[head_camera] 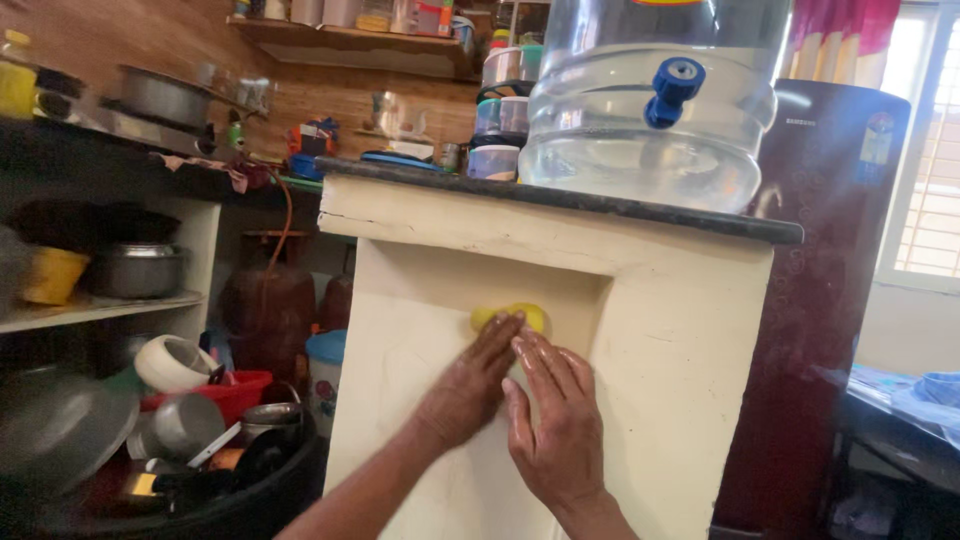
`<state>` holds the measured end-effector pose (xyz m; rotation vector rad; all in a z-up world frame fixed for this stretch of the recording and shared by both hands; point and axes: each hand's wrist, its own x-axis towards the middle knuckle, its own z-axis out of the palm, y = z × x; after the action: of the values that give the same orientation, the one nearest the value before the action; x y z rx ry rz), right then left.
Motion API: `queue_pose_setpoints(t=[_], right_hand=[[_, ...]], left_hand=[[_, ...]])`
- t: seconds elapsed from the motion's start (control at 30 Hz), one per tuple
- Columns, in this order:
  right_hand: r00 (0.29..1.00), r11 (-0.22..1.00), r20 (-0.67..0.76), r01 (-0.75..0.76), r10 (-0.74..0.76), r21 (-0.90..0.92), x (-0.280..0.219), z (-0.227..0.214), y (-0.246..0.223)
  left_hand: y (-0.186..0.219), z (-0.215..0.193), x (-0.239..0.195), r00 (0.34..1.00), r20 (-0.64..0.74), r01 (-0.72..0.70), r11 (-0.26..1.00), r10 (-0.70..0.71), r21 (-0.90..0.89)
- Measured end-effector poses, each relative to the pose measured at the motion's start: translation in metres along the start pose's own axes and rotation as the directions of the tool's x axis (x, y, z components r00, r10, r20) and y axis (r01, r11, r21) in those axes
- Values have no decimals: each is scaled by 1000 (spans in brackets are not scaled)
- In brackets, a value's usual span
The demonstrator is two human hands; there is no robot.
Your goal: The person scrubs a cream-colored wall section using a red sponge, then switches to a yellow sponge, and finally wipes the surface with a pink cloth. The person repeatedly dips the sponges and cloth into a green bucket of water during the process.
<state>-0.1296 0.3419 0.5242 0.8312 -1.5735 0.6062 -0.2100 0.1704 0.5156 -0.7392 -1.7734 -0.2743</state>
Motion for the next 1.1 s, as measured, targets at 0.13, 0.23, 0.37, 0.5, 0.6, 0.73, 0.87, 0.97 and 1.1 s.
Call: queue_pose_setpoints(t=[0.13,0.23,0.37,0.5,0.6,0.73,0.87,0.97,1.1], right_hand=[[975,975,53,-217,215,43,8,22,-4],[868,815,121,-494,482,302,17,47,-17],[589,266,222,-627,777,732,16,69,-39],[526,-18,300,-474,796,880,21,78,-56],[865,759,-174,-298,471,578,24,66,-65],[942,982,-326,23,-84,-186,37,22,-50],[959,837,-161,112,-231,-536,81,-6,-24],[954,793,-72,197,-290,-577,106,-1,-19],[949,831,-31,257,-313,-493,121,34,-32]], left_hand=[[-6,-19,19,847,-425,375,926,-319,53],[25,-35,-13,977,55,214,936,-207,-280],[52,-41,-11,867,94,376,518,-489,-768],[60,-52,-9,732,266,339,-4,-627,-941],[50,-57,3,733,243,116,-236,-635,-965],[12,-54,1,436,362,193,-307,-824,-932],[-33,-48,-52,146,516,467,-401,-844,-788],[-55,-42,-76,60,479,474,-398,-876,-785],[-29,-18,-83,-74,343,373,-345,-936,-861]])
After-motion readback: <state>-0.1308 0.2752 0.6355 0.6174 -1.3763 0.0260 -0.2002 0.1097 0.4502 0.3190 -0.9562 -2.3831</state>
